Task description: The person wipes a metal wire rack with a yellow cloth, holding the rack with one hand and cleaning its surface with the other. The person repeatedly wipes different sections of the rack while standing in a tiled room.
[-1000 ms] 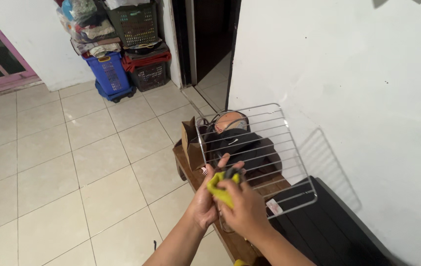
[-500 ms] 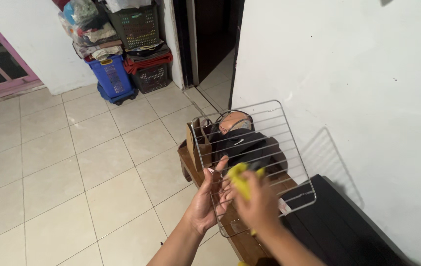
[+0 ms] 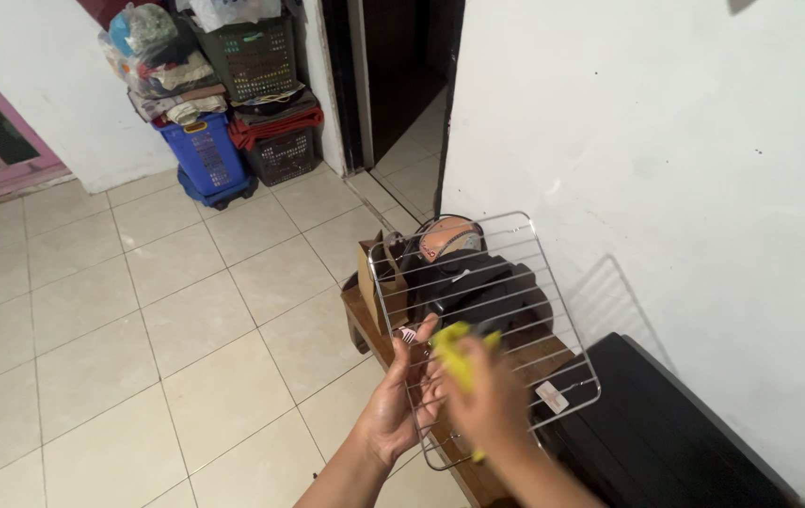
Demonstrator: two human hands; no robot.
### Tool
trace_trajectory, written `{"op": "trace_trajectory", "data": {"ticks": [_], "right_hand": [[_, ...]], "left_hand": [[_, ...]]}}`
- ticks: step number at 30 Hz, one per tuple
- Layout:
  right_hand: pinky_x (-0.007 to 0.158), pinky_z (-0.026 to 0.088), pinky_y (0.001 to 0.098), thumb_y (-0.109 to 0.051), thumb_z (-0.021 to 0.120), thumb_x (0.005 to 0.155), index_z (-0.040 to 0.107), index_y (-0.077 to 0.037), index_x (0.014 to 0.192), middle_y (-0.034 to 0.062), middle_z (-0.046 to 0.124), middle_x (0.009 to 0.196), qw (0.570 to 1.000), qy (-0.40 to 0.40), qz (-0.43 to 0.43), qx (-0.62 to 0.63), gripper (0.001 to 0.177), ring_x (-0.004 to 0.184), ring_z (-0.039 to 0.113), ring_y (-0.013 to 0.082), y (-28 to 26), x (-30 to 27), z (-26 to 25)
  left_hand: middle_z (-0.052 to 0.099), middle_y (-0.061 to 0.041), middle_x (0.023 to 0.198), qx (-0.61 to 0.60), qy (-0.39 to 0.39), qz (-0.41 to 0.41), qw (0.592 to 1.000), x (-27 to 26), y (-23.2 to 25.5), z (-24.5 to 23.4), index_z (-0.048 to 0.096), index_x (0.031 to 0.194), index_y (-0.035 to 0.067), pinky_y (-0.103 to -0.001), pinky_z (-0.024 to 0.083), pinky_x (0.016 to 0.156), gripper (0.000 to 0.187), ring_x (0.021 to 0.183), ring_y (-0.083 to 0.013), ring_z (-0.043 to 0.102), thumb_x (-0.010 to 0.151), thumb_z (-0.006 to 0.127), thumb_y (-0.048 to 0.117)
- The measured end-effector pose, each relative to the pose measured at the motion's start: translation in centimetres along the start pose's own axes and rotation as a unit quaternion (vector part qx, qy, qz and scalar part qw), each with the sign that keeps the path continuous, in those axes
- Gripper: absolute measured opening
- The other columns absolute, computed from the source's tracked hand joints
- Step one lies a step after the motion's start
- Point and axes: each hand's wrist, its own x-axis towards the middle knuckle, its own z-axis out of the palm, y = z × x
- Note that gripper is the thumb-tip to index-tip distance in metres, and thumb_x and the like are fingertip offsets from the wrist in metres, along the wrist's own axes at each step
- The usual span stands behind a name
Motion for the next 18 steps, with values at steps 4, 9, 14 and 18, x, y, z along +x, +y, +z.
{"op": "trace_trajectory", "data": {"ticks": [4, 9, 14, 18], "right_hand": [[0.061, 0.056, 0.0441, -0.023, 0.077, 0.080, 0.064, -0.013, 0.116, 0.0157, 0.068, 0.097, 0.996, -0.066, -0.022, 0.049, 0.040, 0.074, 0.070, 0.0309, -1.4, -0.2, -0.3], [0.074, 0.061, 0.0439, -0.033, 0.064, 0.097, 0.054, -0.017, 0.142, 0.0157, 0.065, 0.118, 0.942, -0.041, 0.318, -0.097, 0.048, 0.089, 0.071, 0.0295, 8.0, 4.0, -4.5], [0.084, 0.057, 0.0350, -0.048, 0.056, 0.100, 0.054, -0.001, 0.142, 0.0198, 0.068, 0.121, 0.720, 0.043, 0.539, 0.435, 0.063, 0.102, 0.068, 0.0260, 14.4, 6.4, -9.5], [0.081, 0.060, 0.0410, -0.048, 0.054, 0.096, 0.052, 0.002, 0.140, 0.0195, 0.067, 0.116, 0.672, -0.015, 0.472, 0.571, 0.067, 0.102, 0.068, 0.0283, 12.0, 7.5, -8.9]], "left_hand": [[0.054, -0.012, 0.145, 0.254, 0.359, -0.040, 0.897, -0.2, 0.9, 1.9, 0.031, 0.157, 0.025, -0.037, 0.053, 0.098, 0.071, 0.124, -0.0250, 0.061, 0.095, 0.038, 0.060], [0.056, -0.017, 0.147, 0.269, 0.374, -0.015, 0.887, -0.8, 2.8, 4.3, 0.031, 0.157, 0.017, -0.032, 0.059, 0.102, 0.074, 0.127, -0.0243, 0.064, 0.094, 0.036, 0.055], [0.060, -0.018, 0.140, 0.260, 0.393, -0.023, 0.882, -1.2, 5.0, 4.4, 0.034, 0.156, 0.016, -0.034, 0.058, 0.096, 0.067, 0.119, -0.0247, 0.065, 0.099, 0.039, 0.051], [0.066, -0.015, 0.132, 0.324, 0.425, -0.057, 0.843, -0.5, 5.7, 3.6, 0.040, 0.154, 0.015, -0.032, 0.060, 0.088, 0.065, 0.110, -0.0200, 0.071, 0.099, 0.041, 0.048]]}}
